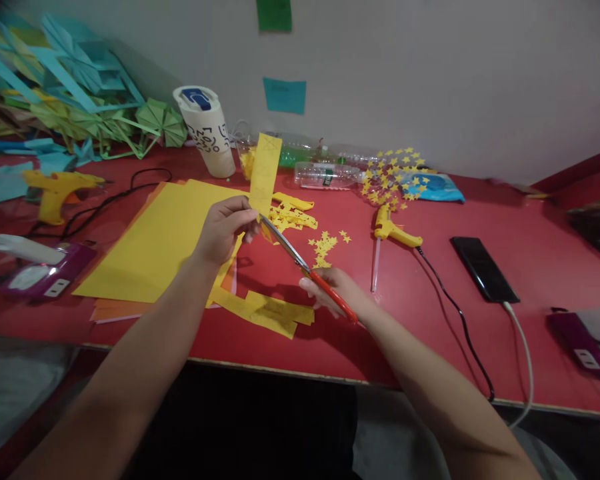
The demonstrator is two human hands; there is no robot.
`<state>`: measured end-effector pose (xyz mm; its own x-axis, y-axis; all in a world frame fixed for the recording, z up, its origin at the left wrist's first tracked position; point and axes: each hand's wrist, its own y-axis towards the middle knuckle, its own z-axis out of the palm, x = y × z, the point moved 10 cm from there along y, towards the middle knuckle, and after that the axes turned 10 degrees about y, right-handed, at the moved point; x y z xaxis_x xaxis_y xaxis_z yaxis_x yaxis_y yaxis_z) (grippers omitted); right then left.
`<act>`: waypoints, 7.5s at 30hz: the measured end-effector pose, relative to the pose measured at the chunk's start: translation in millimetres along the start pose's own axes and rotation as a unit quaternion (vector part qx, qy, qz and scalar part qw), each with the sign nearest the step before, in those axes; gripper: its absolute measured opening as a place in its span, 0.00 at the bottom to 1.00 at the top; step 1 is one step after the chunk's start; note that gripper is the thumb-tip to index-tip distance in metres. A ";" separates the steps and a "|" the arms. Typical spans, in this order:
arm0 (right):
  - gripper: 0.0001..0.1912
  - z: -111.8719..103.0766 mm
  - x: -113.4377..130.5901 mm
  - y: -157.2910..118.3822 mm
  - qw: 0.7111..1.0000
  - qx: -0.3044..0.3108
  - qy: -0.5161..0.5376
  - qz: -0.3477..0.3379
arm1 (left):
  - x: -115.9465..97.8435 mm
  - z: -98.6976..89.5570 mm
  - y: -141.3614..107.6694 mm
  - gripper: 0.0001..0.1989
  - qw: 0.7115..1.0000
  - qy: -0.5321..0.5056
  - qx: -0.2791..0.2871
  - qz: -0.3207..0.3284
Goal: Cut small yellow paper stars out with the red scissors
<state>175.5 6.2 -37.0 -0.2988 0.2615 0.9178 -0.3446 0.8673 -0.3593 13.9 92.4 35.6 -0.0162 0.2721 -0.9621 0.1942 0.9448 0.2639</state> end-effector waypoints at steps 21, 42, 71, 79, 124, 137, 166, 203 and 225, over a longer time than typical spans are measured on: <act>0.28 5.4 4.8 -1.0 0.999 -0.014 0.037 -0.027 | 0.4 11.2 -7.8 0.09 0.999 -0.007 -0.042 0.006; 0.28 11.0 -0.4 -1.4 0.998 -0.017 0.057 -0.025 | 9.1 14.9 -9.4 0.09 0.998 -0.033 -0.054 0.005; 0.27 6.3 6.9 -2.8 0.998 -0.032 0.061 -0.010 | 2.2 8.6 -5.1 0.09 0.997 -0.066 -0.038 -0.004; 0.26 4.5 6.5 -3.0 0.998 -0.034 0.058 -0.013 | 4.6 2.5 -4.2 0.06 0.996 -0.057 -0.063 -0.022; 0.26 -0.6 4.3 -0.3 0.997 -0.044 0.058 -0.019 | 8.0 11.2 -0.7 0.06 0.998 -0.050 0.012 -0.027; 0.27 0.1 2.4 -0.6 0.999 -0.023 0.026 -0.008 | 7.3 12.2 -1.1 0.06 0.997 -0.059 0.025 -0.038; 0.26 0.7 8.9 -3.9 0.999 -0.029 0.018 0.007 | 8.3 8.9 -0.8 0.07 0.997 -0.046 0.040 -0.045; 0.26 3.9 2.0 0.5 1.000 0.004 0.017 -0.027 | 5.0 2.5 2.6 0.05 1.000 -0.002 -0.018 0.025; 0.31 16.1 13.7 -5.6 0.997 0.043 0.037 -0.052 | -0.1 6.2 -0.2 0.08 0.999 -0.019 0.010 0.025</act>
<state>159.0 -1.9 -25.1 -0.1921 0.2049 0.9598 -0.4461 0.8529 -0.2713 19.9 91.0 35.2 0.0314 0.3121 -0.9495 0.2128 0.9261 0.3115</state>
